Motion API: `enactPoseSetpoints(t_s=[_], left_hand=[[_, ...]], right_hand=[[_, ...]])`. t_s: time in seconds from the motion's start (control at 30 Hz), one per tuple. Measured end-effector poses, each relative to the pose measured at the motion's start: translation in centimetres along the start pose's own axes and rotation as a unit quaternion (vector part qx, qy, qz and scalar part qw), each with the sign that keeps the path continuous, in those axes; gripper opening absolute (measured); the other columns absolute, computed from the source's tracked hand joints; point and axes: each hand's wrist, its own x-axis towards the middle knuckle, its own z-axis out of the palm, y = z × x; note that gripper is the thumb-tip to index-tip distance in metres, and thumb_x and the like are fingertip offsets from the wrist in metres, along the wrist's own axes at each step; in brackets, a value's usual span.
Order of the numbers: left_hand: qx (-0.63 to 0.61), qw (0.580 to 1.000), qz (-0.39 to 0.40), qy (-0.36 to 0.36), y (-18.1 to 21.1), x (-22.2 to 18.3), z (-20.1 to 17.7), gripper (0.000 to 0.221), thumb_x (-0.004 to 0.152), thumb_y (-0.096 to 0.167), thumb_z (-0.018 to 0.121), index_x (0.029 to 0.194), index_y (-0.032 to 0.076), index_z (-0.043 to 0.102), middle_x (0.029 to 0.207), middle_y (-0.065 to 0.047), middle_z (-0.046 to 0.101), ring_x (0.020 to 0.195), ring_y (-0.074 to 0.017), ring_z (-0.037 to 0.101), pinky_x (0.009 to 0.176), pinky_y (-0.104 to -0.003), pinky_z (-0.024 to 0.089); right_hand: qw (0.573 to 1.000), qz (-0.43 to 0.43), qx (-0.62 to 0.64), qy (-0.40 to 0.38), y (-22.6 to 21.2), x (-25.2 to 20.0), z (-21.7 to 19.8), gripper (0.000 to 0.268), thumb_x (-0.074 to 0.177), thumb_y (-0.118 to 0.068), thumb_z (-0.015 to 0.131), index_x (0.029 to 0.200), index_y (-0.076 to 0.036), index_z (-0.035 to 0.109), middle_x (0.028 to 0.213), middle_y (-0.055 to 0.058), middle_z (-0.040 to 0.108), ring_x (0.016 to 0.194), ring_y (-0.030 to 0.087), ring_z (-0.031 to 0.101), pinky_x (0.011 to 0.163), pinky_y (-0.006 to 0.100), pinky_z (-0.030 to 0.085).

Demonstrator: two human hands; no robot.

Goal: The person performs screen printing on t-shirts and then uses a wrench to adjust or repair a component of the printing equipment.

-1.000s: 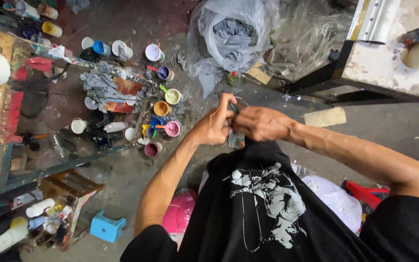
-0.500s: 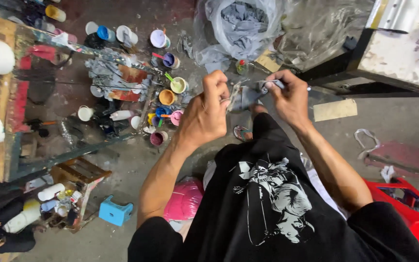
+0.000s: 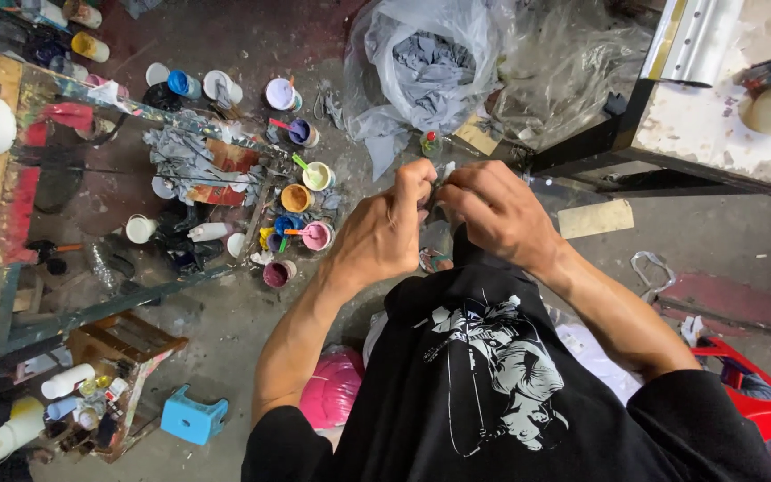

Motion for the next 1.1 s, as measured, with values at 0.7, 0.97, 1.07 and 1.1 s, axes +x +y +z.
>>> enactPoseSetpoints(t_s=[0.7,0.97,1.07,1.1], left_hand=[[-0.077,0.997,-0.016,-0.011,-1.3,-2.9,-0.1,0.028,0.095,-0.003,0.055,0.116,0.005,0.038,0.084,-0.022,0.066,0.070,-0.0479,0.065,0.061,-0.049,0.053],[-0.095,0.995,-0.030,0.021,-1.9,-3.1,1.3,0.030,0.095,-0.002,0.057,0.116,0.005,0.036,0.090,-0.022,0.068,0.077,-0.0471,0.068,0.065,-0.051,0.054],[-0.106,0.992,-0.034,0.052,-2.8,-3.0,1.9,0.026,0.095,0.002,0.056,0.114,0.006,0.038,0.093,-0.017,0.071,0.076,-0.0420,0.069,0.064,-0.049,0.055],[-0.087,0.993,-0.043,0.074,-2.6,-3.2,1.4,0.026,0.097,0.004,0.055,0.115,0.006,0.037,0.094,-0.016,0.070,0.078,-0.0415,0.069,0.066,-0.048,0.056]], right_hand=[[0.999,0.043,-0.013,-0.009,-2.2,-3.5,2.9,0.019,0.101,0.007,0.054,0.095,0.001,0.071,0.090,0.018,0.061,0.064,0.032,0.057,0.060,0.037,0.051],[0.992,0.031,0.018,-0.120,-0.9,-1.6,1.3,0.019,0.099,0.005,0.039,0.094,0.003,0.058,0.077,0.012,0.038,0.063,0.036,0.045,0.059,0.042,0.044],[0.981,0.099,0.021,-0.164,0.1,-3.2,0.5,0.018,0.085,0.014,0.050,0.098,0.003,0.058,0.079,0.016,0.043,0.067,0.041,0.052,0.059,0.047,0.046],[0.975,0.160,0.080,-0.134,1.0,-4.6,0.7,0.018,0.087,0.012,0.054,0.096,-0.002,0.060,0.080,0.014,0.050,0.069,0.040,0.058,0.061,0.044,0.048]])
